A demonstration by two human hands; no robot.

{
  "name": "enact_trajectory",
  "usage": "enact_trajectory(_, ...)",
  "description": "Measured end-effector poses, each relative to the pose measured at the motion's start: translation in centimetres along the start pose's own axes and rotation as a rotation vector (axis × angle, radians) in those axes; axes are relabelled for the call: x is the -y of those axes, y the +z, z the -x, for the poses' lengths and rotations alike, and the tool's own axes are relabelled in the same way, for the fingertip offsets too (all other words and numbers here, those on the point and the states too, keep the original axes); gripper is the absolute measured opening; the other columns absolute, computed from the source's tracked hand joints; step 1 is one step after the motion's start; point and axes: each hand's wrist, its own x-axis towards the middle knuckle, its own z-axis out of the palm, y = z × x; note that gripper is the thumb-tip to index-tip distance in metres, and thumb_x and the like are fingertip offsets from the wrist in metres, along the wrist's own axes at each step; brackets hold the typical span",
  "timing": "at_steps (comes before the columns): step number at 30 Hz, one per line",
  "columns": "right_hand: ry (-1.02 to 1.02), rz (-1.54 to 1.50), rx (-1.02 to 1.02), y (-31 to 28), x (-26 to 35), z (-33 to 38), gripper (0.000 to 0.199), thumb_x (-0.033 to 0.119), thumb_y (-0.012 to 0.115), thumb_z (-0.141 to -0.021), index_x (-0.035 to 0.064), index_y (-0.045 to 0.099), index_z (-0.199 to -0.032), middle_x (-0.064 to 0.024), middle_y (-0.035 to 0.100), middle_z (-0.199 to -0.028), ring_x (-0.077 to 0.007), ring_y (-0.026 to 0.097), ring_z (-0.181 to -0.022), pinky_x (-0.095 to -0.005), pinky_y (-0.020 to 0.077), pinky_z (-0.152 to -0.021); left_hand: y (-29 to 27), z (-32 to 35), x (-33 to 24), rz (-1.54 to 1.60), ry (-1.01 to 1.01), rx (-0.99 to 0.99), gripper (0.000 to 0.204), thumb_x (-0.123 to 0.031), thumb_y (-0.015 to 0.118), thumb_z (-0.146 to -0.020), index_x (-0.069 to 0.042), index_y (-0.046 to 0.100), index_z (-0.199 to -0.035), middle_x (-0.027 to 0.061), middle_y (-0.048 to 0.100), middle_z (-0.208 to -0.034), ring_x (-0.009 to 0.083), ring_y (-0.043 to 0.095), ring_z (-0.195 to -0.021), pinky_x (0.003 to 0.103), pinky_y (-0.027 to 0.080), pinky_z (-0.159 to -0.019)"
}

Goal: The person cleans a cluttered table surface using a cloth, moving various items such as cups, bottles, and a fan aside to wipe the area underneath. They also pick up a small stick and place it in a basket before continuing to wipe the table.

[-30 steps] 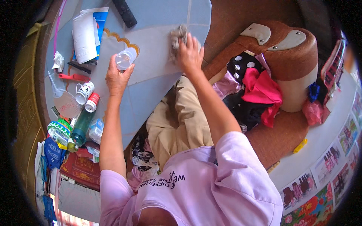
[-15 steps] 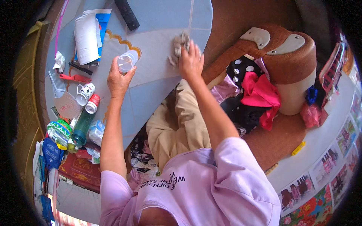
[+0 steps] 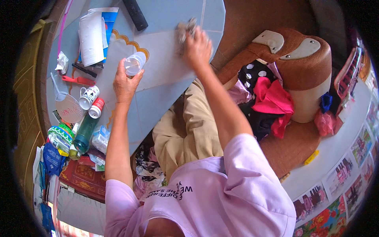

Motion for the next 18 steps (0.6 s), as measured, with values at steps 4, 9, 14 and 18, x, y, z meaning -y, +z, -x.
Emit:
enact_trajectory(4, -0.185, 0.034, 0.310, 0.2, 4.3, 10.7, 0.040, 0.016, 0.045, -0.078, 0.0248, 0.048, -0.117, -0.0093, 0.026, -0.134, -0.0289, 0.027, -0.121, -0.0519, 0.0217, -0.095, 0.3, -0.2, -0.9, 0.092, 0.044, -0.026, 0.065, -0.025, 0.074, -0.059, -0.006, 0.042, -0.112, 0.0140, 0.057, -0.091, 0.0294, 0.057, -0.075, 0.036, 0.047, -0.064)
enact_trajectory(9, -0.606, 0.010, 0.335, -1.1, 2.4, 8.0, 0.040, 0.021, 0.047, -0.076, 0.0299, 0.048, -0.116, -0.0006, 0.028, -0.133, -0.0189, 0.027, -0.122, -0.0511, 0.0228, -0.095, 0.7, -2.2, -4.1, 0.108, 0.099, -0.005, 0.065, -0.027, 0.073, -0.058, -0.006, 0.042, -0.111, 0.0130, 0.058, -0.088, 0.0286, 0.057, -0.070, 0.036, 0.046, -0.059)
enact_trajectory(14, -0.321, 0.125, 0.067, -1.1, -1.0, -2.7, 0.039, 0.018, 0.046, -0.079, 0.0299, 0.047, -0.117, -0.0017, 0.030, -0.133, -0.0215, 0.031, -0.121, -0.0570, 0.0232, -0.092, 2.1, -6.0, -6.4, 0.042, 0.219, -0.029, 0.063, -0.032, 0.072, -0.059, -0.008, 0.043, -0.110, 0.0134, 0.058, -0.085, 0.0293, 0.058, -0.073, 0.038, 0.047, -0.059)
enact_trajectory(18, 0.021, 0.033, -0.011, -3.7, -3.4, -7.9, 0.041, 0.024, 0.047, -0.079, 0.0177, 0.043, -0.120, -0.0119, 0.031, -0.131, -0.0300, 0.029, -0.120, -0.0544, 0.0240, -0.093, 3.2, -8.4, -7.2, 0.013, 0.266, -0.062, 0.063, -0.034, 0.072, -0.060, -0.008, 0.043, -0.110, 0.0130, 0.060, -0.084, 0.0278, 0.059, -0.075, 0.037, 0.048, -0.060)
